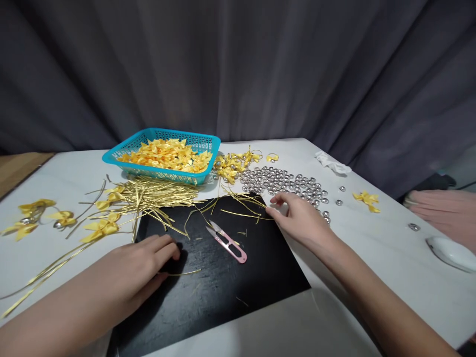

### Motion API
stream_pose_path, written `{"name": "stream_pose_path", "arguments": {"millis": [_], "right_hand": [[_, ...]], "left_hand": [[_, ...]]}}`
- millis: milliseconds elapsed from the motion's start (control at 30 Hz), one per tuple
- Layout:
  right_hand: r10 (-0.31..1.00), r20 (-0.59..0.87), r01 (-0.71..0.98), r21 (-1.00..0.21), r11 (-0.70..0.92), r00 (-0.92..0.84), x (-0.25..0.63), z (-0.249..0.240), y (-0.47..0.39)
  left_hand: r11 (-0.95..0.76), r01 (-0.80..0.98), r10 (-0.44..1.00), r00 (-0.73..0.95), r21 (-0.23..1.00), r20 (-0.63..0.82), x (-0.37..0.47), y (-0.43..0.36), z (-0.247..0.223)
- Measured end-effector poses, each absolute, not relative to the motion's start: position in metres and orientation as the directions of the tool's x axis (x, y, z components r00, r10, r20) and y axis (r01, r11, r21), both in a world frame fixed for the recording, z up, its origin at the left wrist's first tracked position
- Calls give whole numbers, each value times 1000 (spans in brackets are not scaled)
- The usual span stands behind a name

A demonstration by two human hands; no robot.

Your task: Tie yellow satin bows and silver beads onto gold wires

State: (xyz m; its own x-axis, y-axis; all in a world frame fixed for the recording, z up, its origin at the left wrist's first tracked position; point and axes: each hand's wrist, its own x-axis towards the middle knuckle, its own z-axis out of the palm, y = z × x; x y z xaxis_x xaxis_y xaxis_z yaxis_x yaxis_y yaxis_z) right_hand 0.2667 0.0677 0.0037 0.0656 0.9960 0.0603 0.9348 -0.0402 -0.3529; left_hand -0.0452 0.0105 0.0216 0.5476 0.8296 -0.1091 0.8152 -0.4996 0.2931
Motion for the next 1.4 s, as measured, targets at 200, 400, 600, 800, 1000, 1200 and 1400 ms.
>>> {"name": "stream_pose_path", "arguments": {"millis": [200, 400, 600, 800, 1000, 1200, 1400], "right_hand": [[996, -57, 971, -226, -74, 62, 258, 3, 63], [998, -46, 977, -205, -61, 52, 257, 3, 62], [991, -106, 968, -225, -108, 86, 256, 6, 62], [992, -93, 970, -219, -102, 83, 255, 6, 62], [994, -73, 970, -224, -98, 83, 254, 3, 62], [993, -94, 977, -193, -88, 71, 255, 3, 60], [993, -84, 973, -210, -97, 81, 255, 4, 60]], "left_hand": [[-569, 800, 771, 600, 191, -215, -43, 10, 18], [-532, 813, 776, 580, 237, -249, -50, 10, 11], [-488, 840, 803, 538, 235, -257, -63, 14, 9], [-487, 849, 811, 526, 204, -257, -60, 4, 8], [-570, 776, 753, 625, 270, -208, -58, -13, 4], [-602, 760, 736, 647, 247, -197, -52, -26, -9], [-576, 794, 765, 608, 195, -214, -79, -16, -19]]}}
